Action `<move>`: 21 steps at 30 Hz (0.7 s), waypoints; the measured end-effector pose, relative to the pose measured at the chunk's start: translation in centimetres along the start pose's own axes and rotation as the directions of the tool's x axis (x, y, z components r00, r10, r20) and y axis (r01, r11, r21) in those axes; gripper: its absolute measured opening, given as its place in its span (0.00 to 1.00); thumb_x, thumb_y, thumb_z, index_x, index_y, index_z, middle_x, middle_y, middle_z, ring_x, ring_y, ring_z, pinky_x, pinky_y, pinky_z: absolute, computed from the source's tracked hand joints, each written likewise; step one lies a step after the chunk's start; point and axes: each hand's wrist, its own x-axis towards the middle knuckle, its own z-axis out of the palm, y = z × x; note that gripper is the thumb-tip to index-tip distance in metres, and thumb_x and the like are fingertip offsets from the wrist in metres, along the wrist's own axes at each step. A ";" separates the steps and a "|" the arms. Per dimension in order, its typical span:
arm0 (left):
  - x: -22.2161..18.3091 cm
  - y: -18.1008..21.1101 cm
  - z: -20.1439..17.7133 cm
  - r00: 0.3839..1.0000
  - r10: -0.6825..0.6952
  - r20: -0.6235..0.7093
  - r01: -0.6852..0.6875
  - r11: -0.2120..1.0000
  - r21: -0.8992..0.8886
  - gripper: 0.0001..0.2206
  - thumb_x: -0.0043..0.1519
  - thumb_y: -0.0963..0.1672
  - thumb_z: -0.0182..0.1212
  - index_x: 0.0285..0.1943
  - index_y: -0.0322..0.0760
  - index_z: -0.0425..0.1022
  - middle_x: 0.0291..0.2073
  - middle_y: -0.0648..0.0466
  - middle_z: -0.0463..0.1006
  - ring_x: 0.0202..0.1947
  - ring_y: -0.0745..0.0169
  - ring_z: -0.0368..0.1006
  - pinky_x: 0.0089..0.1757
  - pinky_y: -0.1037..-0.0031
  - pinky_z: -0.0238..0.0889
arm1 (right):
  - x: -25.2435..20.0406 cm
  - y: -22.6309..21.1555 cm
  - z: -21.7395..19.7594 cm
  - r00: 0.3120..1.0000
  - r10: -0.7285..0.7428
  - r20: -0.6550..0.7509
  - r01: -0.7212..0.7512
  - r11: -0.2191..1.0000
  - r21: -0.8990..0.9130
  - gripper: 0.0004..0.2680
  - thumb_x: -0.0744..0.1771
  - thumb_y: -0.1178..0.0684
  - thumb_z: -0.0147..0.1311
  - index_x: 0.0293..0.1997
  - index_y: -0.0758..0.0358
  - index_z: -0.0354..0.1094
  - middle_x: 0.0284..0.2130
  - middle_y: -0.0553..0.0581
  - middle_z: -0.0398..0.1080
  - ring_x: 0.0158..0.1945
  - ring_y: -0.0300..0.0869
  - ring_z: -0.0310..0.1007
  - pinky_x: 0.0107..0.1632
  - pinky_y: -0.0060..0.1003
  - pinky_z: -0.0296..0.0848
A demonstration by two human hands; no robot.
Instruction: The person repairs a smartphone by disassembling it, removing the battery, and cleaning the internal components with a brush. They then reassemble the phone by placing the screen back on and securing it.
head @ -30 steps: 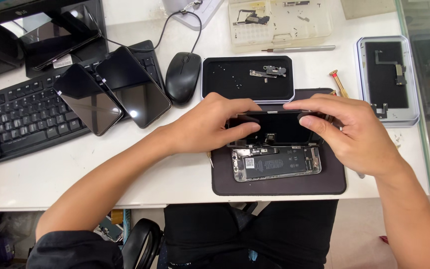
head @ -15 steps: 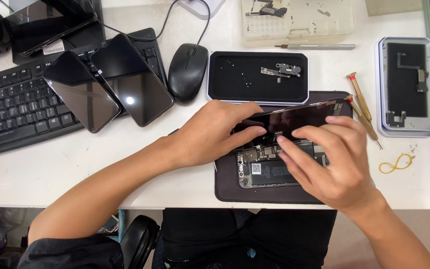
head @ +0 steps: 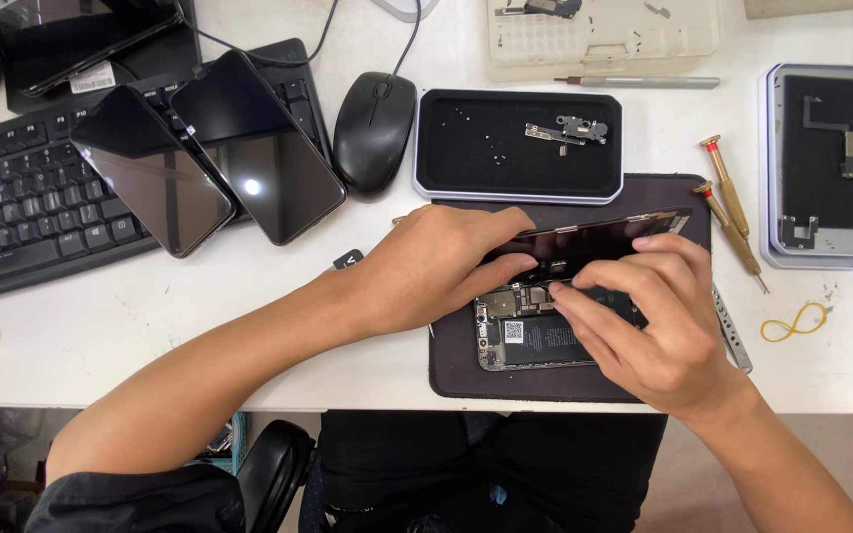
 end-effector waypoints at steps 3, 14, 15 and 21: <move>-0.2 -0.1 0.1 1.000 -0.010 0.001 0.010 1.000 0.019 0.10 0.67 0.45 0.60 0.51 0.34 0.72 0.27 0.48 0.81 0.28 0.49 0.79 0.28 0.61 0.68 | -0.1 0.0 0.2 0.999 -0.028 0.014 0.028 0.999 0.032 0.09 0.60 0.59 0.69 0.42 0.61 0.79 0.38 0.52 0.73 0.43 0.45 0.67 0.56 0.49 0.65; -0.6 0.3 0.8 0.988 0.143 -0.050 -0.135 0.980 0.144 0.09 0.67 0.44 0.60 0.47 0.33 0.71 0.30 0.52 0.79 0.27 0.51 0.78 0.25 0.66 0.68 | -0.7 -0.8 0.5 0.994 -0.043 0.104 0.041 0.999 0.024 0.11 0.60 0.60 0.66 0.44 0.67 0.79 0.38 0.53 0.74 0.41 0.45 0.70 0.52 0.46 0.65; -0.7 0.3 1.0 0.981 0.180 -0.077 -0.166 0.973 0.160 0.08 0.68 0.44 0.61 0.47 0.33 0.70 0.30 0.52 0.78 0.28 0.51 0.77 0.27 0.65 0.68 | -0.8 -0.8 0.5 0.994 -0.036 0.099 0.034 0.999 0.017 0.10 0.60 0.60 0.66 0.43 0.67 0.79 0.38 0.53 0.74 0.41 0.45 0.69 0.52 0.46 0.65; -0.7 0.3 1.9 0.969 0.217 -0.115 -0.188 0.956 0.226 0.08 0.67 0.43 0.61 0.46 0.32 0.69 0.29 0.52 0.76 0.30 0.55 0.78 0.28 0.66 0.69 | -1.7 -1.1 0.6 0.998 -0.005 0.067 0.006 1.000 -0.001 0.09 0.61 0.60 0.67 0.44 0.66 0.79 0.38 0.54 0.75 0.40 0.44 0.69 0.50 0.44 0.66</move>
